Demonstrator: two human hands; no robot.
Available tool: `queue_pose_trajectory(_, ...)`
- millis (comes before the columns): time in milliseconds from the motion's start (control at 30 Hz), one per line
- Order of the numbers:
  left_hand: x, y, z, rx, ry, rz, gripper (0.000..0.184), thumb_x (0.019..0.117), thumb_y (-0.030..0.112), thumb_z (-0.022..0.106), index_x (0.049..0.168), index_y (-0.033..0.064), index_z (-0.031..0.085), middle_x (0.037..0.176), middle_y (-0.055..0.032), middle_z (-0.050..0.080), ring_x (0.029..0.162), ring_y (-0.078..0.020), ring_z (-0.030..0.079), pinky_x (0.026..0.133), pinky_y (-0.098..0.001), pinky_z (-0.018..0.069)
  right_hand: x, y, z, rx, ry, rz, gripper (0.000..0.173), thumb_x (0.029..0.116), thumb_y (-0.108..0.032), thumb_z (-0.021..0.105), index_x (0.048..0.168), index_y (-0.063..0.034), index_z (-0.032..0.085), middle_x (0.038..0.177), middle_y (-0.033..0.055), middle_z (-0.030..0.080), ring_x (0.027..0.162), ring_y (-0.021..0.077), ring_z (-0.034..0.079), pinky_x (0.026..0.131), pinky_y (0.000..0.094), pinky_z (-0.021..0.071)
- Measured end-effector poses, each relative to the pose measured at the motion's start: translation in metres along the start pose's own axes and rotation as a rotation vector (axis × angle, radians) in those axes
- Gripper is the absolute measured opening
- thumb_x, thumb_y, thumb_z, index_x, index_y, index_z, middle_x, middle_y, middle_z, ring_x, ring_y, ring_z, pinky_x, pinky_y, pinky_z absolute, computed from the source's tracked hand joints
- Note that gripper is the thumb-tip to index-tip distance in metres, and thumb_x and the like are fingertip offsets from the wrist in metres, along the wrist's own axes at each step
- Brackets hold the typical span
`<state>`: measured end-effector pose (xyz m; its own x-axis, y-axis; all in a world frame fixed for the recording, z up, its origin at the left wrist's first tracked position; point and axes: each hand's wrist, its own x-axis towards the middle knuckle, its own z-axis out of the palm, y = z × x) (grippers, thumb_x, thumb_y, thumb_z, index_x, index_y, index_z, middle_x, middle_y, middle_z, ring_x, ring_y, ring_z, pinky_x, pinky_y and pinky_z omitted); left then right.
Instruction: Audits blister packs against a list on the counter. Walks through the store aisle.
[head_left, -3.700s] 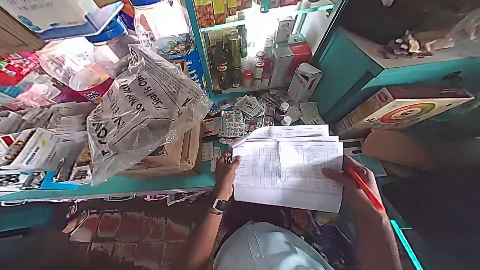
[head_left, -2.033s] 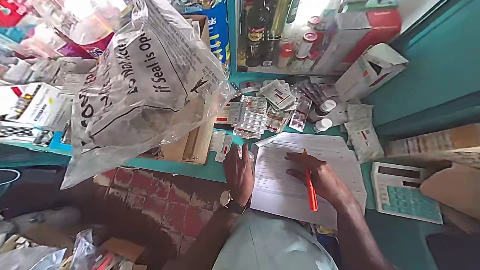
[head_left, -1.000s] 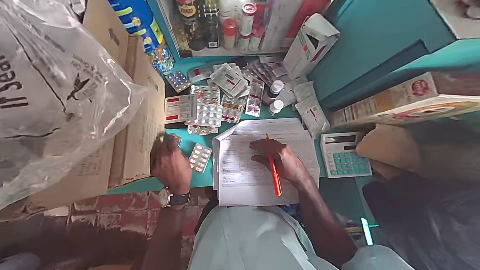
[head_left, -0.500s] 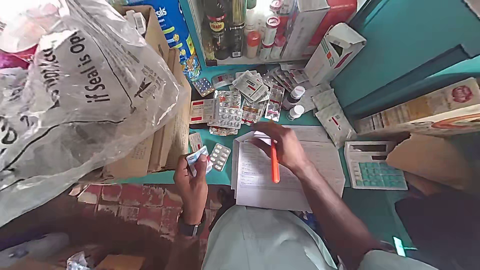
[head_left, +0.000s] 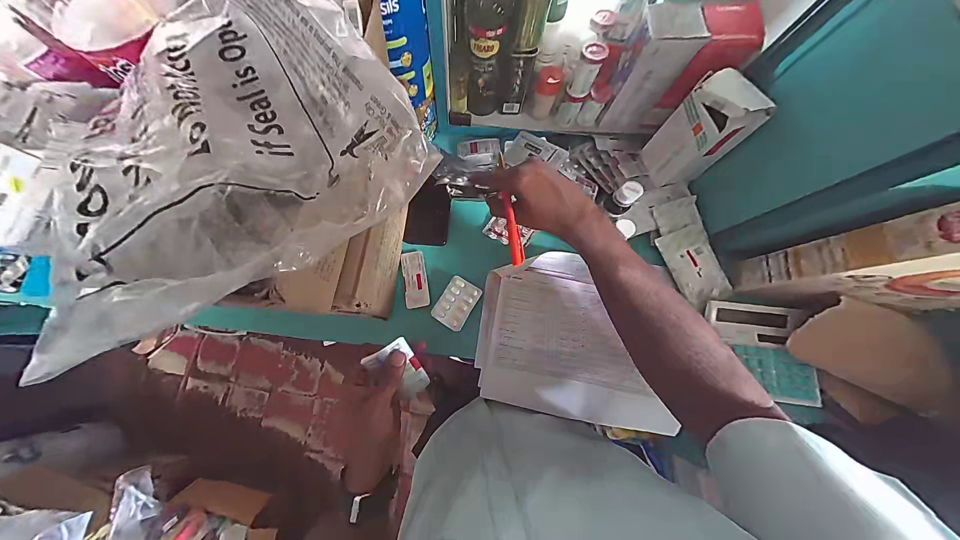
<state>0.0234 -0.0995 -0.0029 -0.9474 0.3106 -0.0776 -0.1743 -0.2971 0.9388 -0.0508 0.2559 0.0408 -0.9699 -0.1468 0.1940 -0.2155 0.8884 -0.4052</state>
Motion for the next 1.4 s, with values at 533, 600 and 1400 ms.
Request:
queue_pose_trajectory(533,0.000,-0.030,0.051,0.726,-0.614,0.229,0.037,0.0959,0.017,0.056,0.129,0.0045,0.065,0.099,-0.0021,0.067,0.086,-0.0056,0.062,0.074,-0.0213,0.0541,-0.165,-0.026,-0.036,1.000,0.831,0.292,0.058,0.1115,-0.040,0.015,0.112,-0.0107,0.065,0.082,0.0017,0.077,0.073,0.0163,0.076,0.071,0.0378,0.0652)
queue_pose_trajectory(600,0.001,-0.036,0.068,0.963,-0.668,0.345,0.032,0.0947,0.020,0.059,0.122,0.0078,0.070,0.107,-0.0080,0.070,0.095,-0.0163,0.067,0.083,-0.0327,0.0569,-0.200,-0.030,-0.035,1.020,0.912,0.355,0.070,0.1071,-0.052,0.004,0.112,-0.0206,0.067,0.073,-0.0053,0.072,0.063,0.0107,0.070,0.062,0.0325,0.0610)
queue_pose_trajectory(1400,0.001,-0.071,0.104,1.584,-0.784,0.392,0.048,0.0874,0.027,0.072,0.134,0.0186,0.069,0.155,-0.0083,0.050,0.095,-0.0332,0.070,0.072,-0.0477,0.0562,-0.259,-0.036,0.008,0.059,0.161,0.819,0.042,0.0824,-0.044,0.081,0.078,-0.0032,0.071,0.074,0.0123,0.064,0.069,0.0289,0.062,0.064,0.0526,0.0497)
